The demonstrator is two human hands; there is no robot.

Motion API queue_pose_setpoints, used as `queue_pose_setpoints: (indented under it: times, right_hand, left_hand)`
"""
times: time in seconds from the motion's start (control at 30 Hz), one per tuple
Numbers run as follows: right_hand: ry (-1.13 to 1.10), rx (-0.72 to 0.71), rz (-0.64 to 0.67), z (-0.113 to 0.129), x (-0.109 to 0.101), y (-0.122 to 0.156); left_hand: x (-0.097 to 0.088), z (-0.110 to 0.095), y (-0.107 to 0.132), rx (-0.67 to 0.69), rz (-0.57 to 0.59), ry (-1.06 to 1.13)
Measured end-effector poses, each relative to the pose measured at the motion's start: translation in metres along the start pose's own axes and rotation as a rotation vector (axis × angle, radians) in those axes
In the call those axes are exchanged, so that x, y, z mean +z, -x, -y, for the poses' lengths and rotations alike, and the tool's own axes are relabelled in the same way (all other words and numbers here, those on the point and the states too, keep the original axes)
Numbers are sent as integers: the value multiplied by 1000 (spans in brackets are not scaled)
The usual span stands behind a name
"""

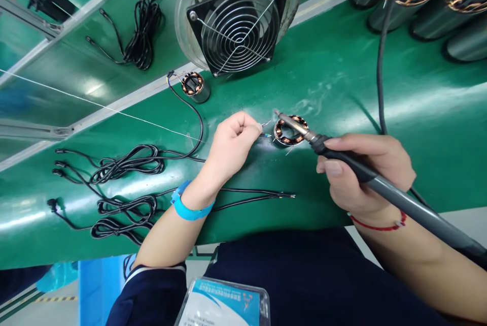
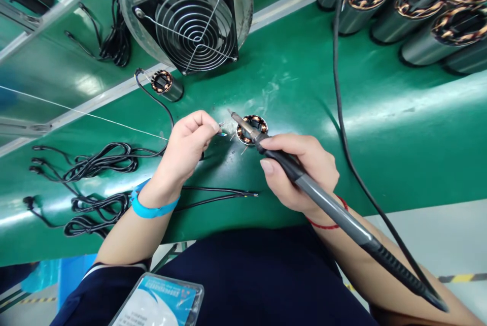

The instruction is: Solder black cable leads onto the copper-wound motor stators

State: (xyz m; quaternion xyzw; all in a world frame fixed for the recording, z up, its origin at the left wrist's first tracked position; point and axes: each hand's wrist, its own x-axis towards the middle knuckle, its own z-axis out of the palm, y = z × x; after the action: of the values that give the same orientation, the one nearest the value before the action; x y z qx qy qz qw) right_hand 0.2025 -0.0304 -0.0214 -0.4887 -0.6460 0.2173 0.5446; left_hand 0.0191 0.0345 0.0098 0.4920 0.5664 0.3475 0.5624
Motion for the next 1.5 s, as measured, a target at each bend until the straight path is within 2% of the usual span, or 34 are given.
queue_pose_setpoints:
  times: [0.17,0.43,0.57,0.77,0.93,1.07,1.23,1.43,1.5]
  right_hand:
    - [-38,-132,21,-2,3,-9]
    - [87,35,253,25,0,-36]
    - [152,45,346,21,11,-49]
    - [149,42,336,7,23,-43]
    - [138,-16,227,6,26,-38]
    - [153,-84,253,6,31,-38]
    - [69,-48,209,4,31,-38]
    - [18,-17,214,3,31,-38]
    - [9,-20,216,2,31,-38]
  left_hand:
    - [0,1,0,5,-10,11]
    - [0,-1,-1,2,-21,-12]
    - [0,0,-1,22,-25,-10]
    - [-1,1,1,43,-23,-26]
    - [-1,4,2,46,-28,-13]
    - [-2,4,5,81,-31,-17]
    - [-6,4,8,210,18,-38]
    - [-10,6,9,527,76,-244]
    - [-11,5,10,596,86,-334]
